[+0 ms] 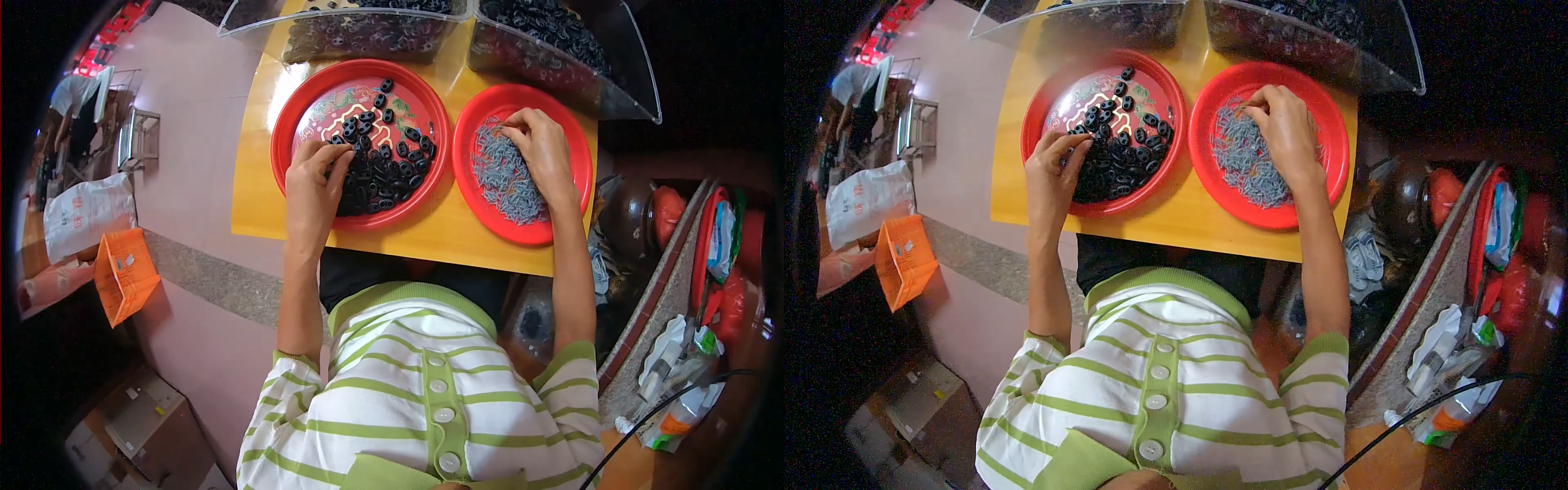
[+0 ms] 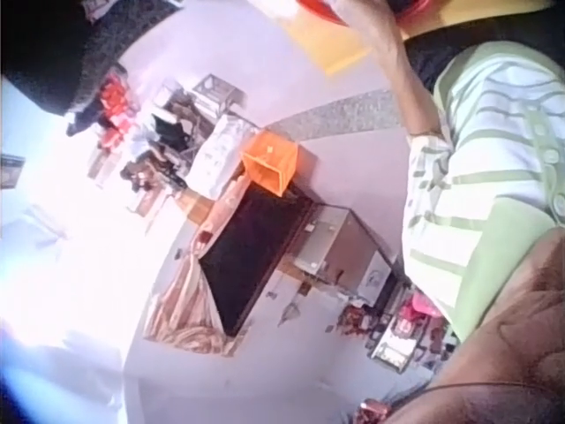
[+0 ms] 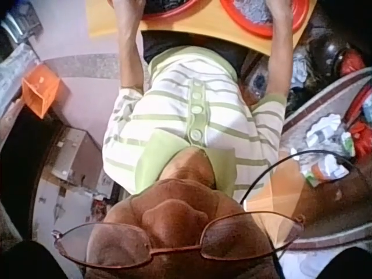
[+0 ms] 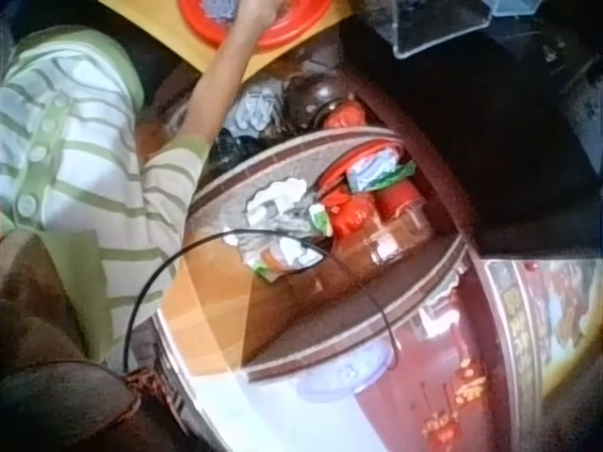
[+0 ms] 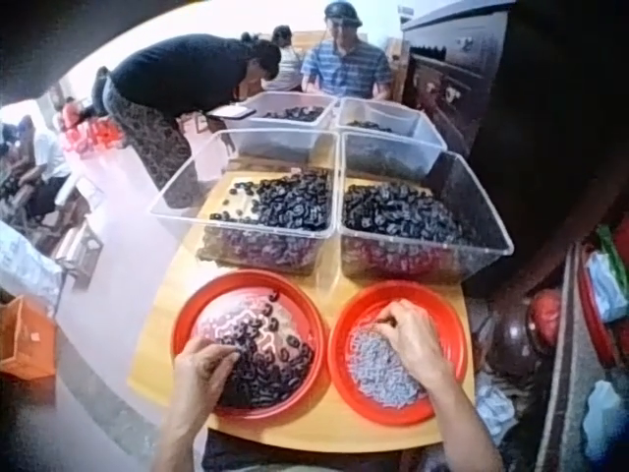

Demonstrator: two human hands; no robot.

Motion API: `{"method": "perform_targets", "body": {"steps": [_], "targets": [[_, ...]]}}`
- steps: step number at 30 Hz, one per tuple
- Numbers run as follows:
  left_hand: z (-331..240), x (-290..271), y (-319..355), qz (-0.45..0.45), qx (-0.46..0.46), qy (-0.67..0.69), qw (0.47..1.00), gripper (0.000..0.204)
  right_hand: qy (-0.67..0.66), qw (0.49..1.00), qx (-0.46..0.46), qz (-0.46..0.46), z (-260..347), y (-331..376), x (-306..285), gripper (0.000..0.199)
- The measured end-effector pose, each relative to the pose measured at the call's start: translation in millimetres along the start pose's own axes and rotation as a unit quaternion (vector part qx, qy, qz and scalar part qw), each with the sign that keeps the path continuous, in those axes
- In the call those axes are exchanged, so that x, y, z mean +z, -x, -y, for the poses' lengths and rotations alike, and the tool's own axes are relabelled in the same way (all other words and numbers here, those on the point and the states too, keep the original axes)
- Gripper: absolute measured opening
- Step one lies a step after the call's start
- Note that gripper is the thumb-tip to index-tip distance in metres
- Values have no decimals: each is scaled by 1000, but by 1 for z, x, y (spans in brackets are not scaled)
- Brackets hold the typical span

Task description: The person assembles small rubber rings into grey plastic housings by hand.

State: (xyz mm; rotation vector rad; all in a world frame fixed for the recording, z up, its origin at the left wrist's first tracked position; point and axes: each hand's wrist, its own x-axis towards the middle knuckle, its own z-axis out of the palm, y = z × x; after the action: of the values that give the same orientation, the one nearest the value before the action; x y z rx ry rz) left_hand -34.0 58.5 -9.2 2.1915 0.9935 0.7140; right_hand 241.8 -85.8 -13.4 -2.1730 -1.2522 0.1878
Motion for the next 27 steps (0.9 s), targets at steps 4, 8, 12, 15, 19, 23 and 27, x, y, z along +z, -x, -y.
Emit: {"method": "perform_targets", "body": {"steps": [4, 8, 12, 15, 19, 23, 27], "targets": [[8, 6, -3, 1, 51, -41, 998, 12, 23, 999, 10, 48, 4, 3, -7, 15], [5, -3, -1, 27, 32, -44, 998, 13, 59, 997, 3, 43, 0, 6, -6, 16], [3, -5, -1, 36, -9, -32, 999, 15, 36, 999, -8, 16, 4, 7, -6, 15], [2, 3, -2, 24, 20, -34, 999, 16, 0, 999, 20, 33, 12, 7, -5, 14], [2, 14, -2, 29, 30, -51, 998, 15, 36, 999, 1, 32, 6, 7, 1, 13], [3, 16, -5, 48, 39, -40, 997, 12, 49, 998, -5, 24, 1, 6, 3, 12], [4, 16, -5, 44, 30, -24, 998, 11, 40, 999, 12, 4, 6, 3, 1, 12]]}}
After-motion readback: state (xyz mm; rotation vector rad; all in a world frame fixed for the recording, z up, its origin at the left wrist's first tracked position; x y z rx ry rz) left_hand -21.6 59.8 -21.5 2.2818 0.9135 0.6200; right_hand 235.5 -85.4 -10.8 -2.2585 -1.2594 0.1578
